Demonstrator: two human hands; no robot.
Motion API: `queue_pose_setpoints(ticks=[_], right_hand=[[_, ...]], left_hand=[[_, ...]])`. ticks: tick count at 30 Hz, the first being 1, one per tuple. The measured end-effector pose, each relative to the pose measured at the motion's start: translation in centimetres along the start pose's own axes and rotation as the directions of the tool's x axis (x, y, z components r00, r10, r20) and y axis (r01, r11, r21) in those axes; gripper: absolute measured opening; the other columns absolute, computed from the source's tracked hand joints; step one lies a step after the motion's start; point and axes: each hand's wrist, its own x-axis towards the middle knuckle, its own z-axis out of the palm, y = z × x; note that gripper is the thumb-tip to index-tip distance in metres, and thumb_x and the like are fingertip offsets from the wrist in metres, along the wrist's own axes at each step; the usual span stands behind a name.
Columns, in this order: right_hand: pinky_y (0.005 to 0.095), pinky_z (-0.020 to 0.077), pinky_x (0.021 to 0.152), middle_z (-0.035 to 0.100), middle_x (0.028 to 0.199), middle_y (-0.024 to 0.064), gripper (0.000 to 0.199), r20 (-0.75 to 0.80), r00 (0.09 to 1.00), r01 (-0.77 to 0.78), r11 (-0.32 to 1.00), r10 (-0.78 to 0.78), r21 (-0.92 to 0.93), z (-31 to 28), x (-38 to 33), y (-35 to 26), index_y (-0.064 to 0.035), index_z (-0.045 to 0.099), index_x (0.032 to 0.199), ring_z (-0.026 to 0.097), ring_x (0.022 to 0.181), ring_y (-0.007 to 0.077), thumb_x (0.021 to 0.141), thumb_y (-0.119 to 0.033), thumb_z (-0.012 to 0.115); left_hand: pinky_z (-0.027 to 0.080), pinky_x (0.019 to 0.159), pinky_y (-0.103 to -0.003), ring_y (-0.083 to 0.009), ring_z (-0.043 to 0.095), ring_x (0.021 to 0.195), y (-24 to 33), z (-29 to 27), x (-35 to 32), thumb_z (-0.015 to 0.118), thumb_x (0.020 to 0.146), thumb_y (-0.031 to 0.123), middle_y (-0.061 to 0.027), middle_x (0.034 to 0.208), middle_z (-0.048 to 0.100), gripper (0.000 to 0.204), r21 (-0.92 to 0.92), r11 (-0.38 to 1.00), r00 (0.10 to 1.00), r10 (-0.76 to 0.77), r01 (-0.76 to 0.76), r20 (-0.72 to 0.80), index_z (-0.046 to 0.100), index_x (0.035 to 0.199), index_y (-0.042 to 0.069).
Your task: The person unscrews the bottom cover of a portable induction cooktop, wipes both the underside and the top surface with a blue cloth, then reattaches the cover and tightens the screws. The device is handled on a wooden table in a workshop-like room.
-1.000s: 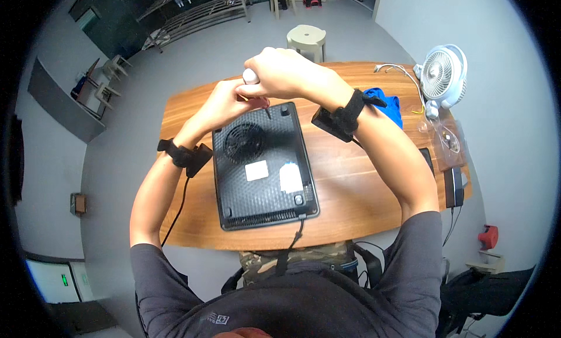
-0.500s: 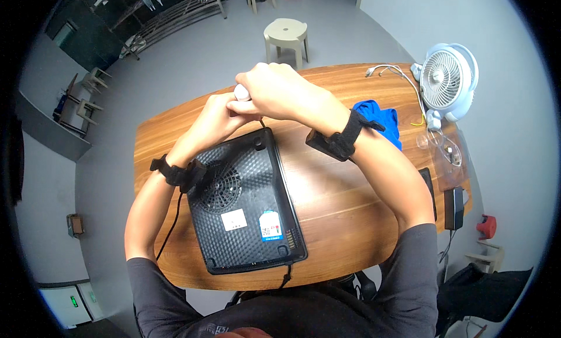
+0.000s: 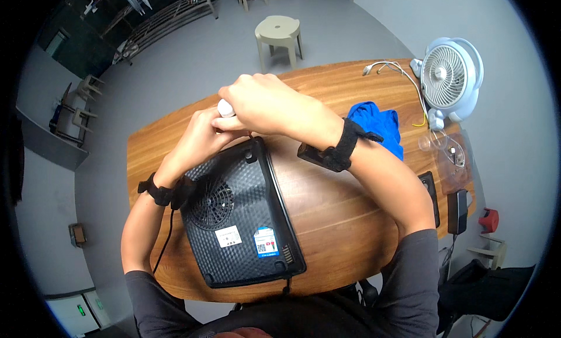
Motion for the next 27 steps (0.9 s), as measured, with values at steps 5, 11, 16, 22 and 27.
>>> queue_pose_setpoints(ticks=[5,11,16,22,27], right_hand=[[0.0488,0.0561,0.072,0.071,0.08,0.0222,0.044,0.009,0.999,0.032,0.998,-0.032,0.055,-0.2,0.2,0.0,0.0023,0.067,0.089,0.07,0.078,0.0423,0.089,-0.041,0.072],[0.0475,0.0568,0.073,0.072,0.082,0.022,0.039,0.049,0.996,0.068,0.997,-0.07,0.039,-0.2,0.3,-0.1,0.0026,0.067,0.092,0.071,0.081,0.041,0.085,-0.035,0.076],[0.0447,0.0602,0.072,0.073,0.08,0.021,0.032,0.012,0.995,0.096,0.995,-0.096,0.002,-0.1,-0.1,-0.5,0.0016,0.073,0.088,0.074,0.079,0.0379,0.083,-0.03,0.076],[0.0474,0.0585,0.072,0.071,0.079,0.0224,0.048,0.02,0.995,0.1,0.993,-0.099,-0.06,0.3,-0.2,-0.7,0.0023,0.07,0.091,0.072,0.077,0.0406,0.086,-0.045,0.077],[0.047,0.0588,0.071,0.071,0.078,0.023,0.05,-0.023,0.993,0.112,0.989,-0.115,-0.102,0.8,-0.1,-0.8,0.0027,0.07,0.089,0.072,0.077,0.0406,0.086,-0.047,0.076]], left_hand=[[0.055,0.072,-0.039,-0.0289,0.073,0.079,-0.5,0.3,0.0,0.082,0.085,0.015,-0.0183,0.087,0.074,0.028,0.03,0.999,0.999,0.024,-0.022,-0.048,0.067,0.098,-0.005],[0.055,0.07,-0.037,-0.0236,0.072,0.078,-0.5,0.9,-0.3,0.082,0.084,0.015,-0.0165,0.085,0.072,0.028,0.064,0.998,0.996,0.021,-0.015,-0.091,0.067,0.097,-0.006],[0.055,0.068,-0.038,-0.0273,0.071,0.075,-0.5,0.9,-0.7,0.082,0.084,0.014,-0.0175,0.085,0.072,0.027,0.07,0.997,0.993,0.051,-0.043,-0.109,0.067,0.094,-0.005],[0.054,0.07,-0.04,-0.0346,0.071,0.077,-0.4,0.6,-0.6,0.081,0.084,0.013,-0.0183,0.087,0.072,0.024,0.086,0.986,0.987,0.151,-0.146,-0.048,0.068,0.094,-0.004],[0.055,0.073,-0.04,-0.0348,0.072,0.08,-0.6,0.5,-0.8,0.08,0.086,0.013,-0.0175,0.087,0.072,0.022,0.062,0.992,0.993,0.115,-0.113,-0.036,0.069,0.096,-0.003]])
